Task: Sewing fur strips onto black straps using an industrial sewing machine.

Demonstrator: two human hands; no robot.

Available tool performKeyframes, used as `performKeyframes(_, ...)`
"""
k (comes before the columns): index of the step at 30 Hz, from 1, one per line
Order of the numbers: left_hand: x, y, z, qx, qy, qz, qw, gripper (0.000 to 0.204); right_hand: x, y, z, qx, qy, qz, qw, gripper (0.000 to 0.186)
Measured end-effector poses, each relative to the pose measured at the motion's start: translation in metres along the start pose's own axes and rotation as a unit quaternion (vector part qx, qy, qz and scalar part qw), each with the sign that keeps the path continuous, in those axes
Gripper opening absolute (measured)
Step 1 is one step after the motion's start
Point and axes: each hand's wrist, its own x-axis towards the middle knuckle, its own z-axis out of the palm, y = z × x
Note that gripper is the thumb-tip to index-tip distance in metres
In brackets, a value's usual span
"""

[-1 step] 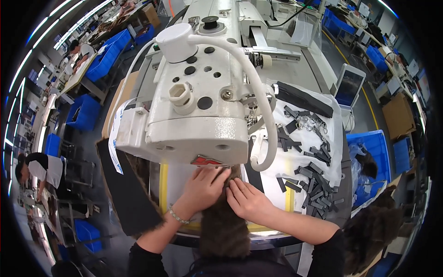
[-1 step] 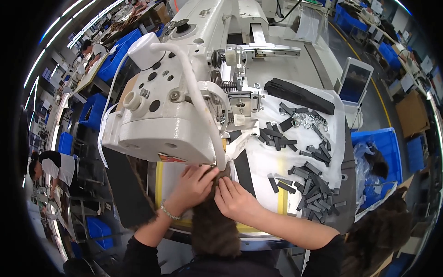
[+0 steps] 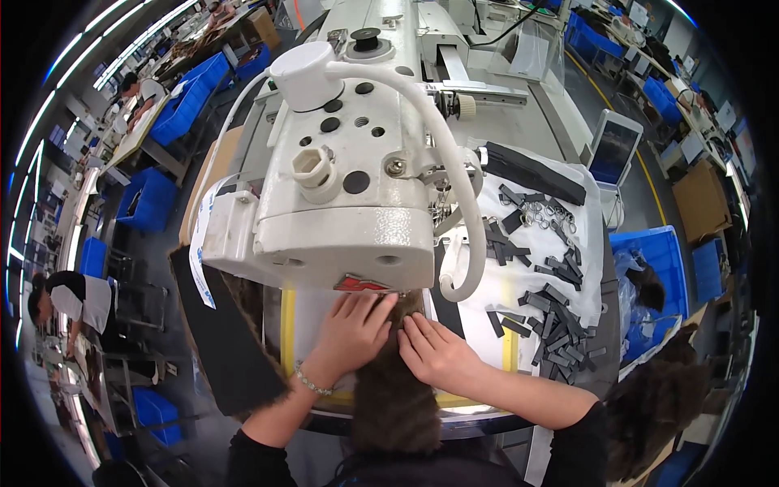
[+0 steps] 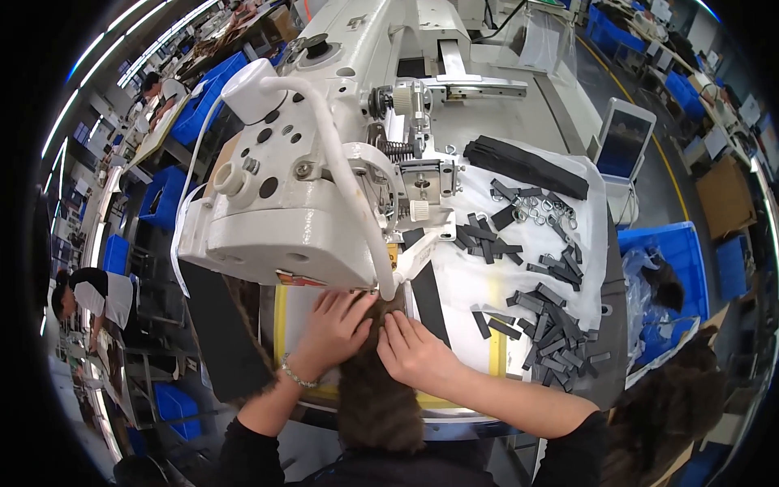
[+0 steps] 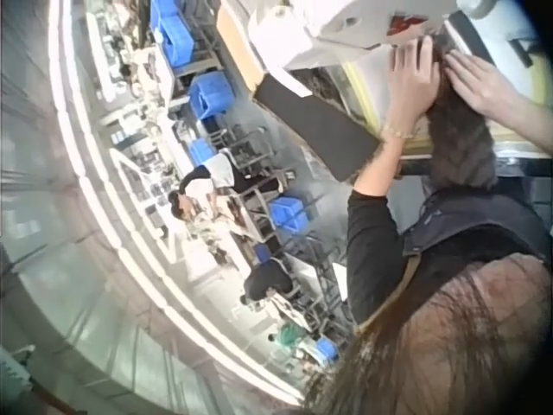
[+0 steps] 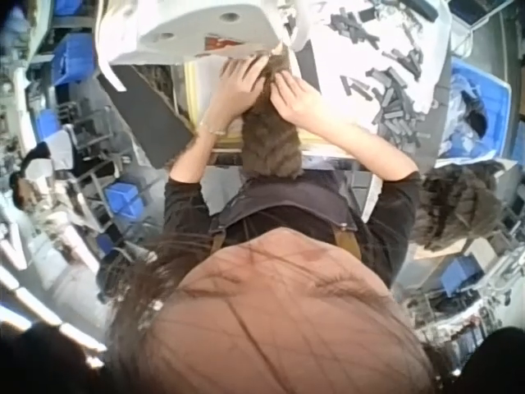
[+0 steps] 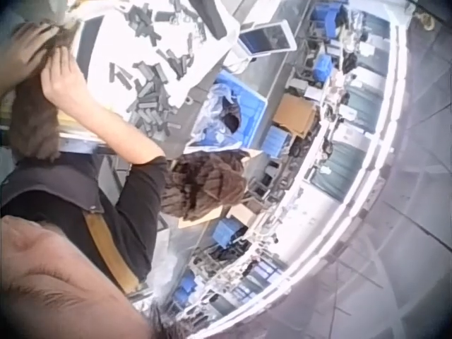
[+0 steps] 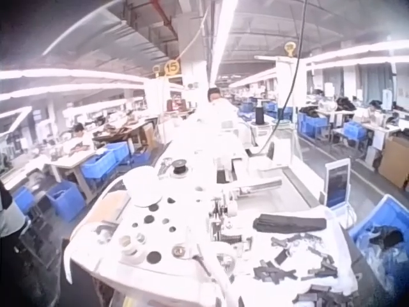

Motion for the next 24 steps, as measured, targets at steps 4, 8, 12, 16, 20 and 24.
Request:
performKeyframes(4,-0.0078,0.0003,-0.0044,0.038,0.010,-0.061,0.997,0.041,-0.0011,-0.0013,0.0013,0.004,-0.009,0.006,1.000,0.028)
performKeyframes(8,-0.0059,0.0015,-0.0036,0.037,0.011,-0.053,0.998,0.040,-0.0018,-0.0035,0.0019,-0.005,-0.005,0.015,1.000,0.028)
performKeyframes(12,-0.0048,0.0011,-0.0056,0.043,0.005,-0.045,0.998,0.040,-0.0022,-0.0038,0.0011,-0.011,-0.008,0.014,1.000,0.028)
performKeyframes(16,-0.0061,0.0032,-0.0058,0.010,0.000,-0.069,0.998,0.041,-0.0017,-0.0033,0.0007,-0.003,-0.007,0.015,1.000,0.028)
performKeyframes(20,-0.0063,0.0036,-0.0051,0.011,-0.002,-0.072,0.997,0.040,-0.0008,-0.0021,0.0023,0.008,0.022,0.008,1.000,0.027)
performKeyframes(24,-0.0053,0.0029,-0.0048,0.013,0.006,-0.060,0.998,0.038,-0.0017,-0.0035,0.0011,-0.006,-0.002,0.017,1.000,0.027)
